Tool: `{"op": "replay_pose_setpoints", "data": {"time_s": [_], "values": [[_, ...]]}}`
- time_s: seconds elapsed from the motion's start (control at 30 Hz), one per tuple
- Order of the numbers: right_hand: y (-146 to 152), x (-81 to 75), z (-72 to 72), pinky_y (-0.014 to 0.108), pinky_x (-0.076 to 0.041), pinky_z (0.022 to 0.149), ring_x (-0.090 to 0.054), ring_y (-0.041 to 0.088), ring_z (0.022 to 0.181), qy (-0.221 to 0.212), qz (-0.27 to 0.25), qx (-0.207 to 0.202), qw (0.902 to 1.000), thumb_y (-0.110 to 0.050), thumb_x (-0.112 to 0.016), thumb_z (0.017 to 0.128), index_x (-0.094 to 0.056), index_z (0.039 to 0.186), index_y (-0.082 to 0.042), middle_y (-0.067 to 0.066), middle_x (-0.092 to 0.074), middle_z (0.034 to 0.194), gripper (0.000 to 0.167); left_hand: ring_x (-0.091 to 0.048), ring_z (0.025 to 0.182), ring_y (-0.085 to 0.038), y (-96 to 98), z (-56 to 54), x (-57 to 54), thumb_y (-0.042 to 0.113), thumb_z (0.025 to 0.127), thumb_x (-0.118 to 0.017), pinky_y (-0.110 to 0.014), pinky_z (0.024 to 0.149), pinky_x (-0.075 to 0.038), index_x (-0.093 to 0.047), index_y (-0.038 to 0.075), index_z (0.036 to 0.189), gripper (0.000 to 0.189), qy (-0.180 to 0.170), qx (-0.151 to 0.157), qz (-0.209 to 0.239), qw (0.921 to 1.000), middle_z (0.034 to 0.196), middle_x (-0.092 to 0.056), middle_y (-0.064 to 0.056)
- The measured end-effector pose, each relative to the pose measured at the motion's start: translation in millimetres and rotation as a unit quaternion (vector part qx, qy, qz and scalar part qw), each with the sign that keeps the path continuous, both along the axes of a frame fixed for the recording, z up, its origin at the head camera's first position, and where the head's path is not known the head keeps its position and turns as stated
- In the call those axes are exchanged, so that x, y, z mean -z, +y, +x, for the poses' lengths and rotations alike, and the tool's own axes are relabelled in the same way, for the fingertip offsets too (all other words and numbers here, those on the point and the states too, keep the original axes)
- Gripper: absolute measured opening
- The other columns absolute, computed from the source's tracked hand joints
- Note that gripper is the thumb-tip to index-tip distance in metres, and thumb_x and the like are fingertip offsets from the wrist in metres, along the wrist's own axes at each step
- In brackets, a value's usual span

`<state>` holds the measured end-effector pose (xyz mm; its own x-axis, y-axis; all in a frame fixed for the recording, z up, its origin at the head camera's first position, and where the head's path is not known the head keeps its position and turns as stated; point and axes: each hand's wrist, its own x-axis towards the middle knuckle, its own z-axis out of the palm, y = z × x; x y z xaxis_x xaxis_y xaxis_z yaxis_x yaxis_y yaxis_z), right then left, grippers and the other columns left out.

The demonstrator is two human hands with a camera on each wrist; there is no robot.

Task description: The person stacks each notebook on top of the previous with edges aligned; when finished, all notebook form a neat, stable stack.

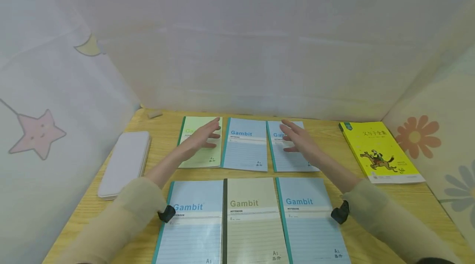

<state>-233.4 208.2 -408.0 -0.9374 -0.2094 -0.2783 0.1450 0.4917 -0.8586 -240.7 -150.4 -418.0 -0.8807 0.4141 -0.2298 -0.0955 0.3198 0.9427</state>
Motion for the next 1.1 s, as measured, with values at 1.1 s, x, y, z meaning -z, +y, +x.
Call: {"op": "replay_pose_setpoints", "data": {"time_s": [1.1], "values": [[-55, 0.5, 0.4, 0.052, -0.051, 0.111, -0.041, 0.038, 0.146, -0.180, -0.113, 0.084, 0.9737, -0.043, -0.043, 0.109, -0.028, 0.161, -0.006, 0.023, -0.032, 0.163, 0.066, -0.051, 0.135, -0.036, 40.6, -14.2, -5.5, 0.023, 0.105, -0.043, -0.049, 0.109, -0.054, -0.050, -0.006, 0.143, 0.048, -0.139, -0.136, 0.000, 0.9808, 0.148, -0.047, -0.023]]}}
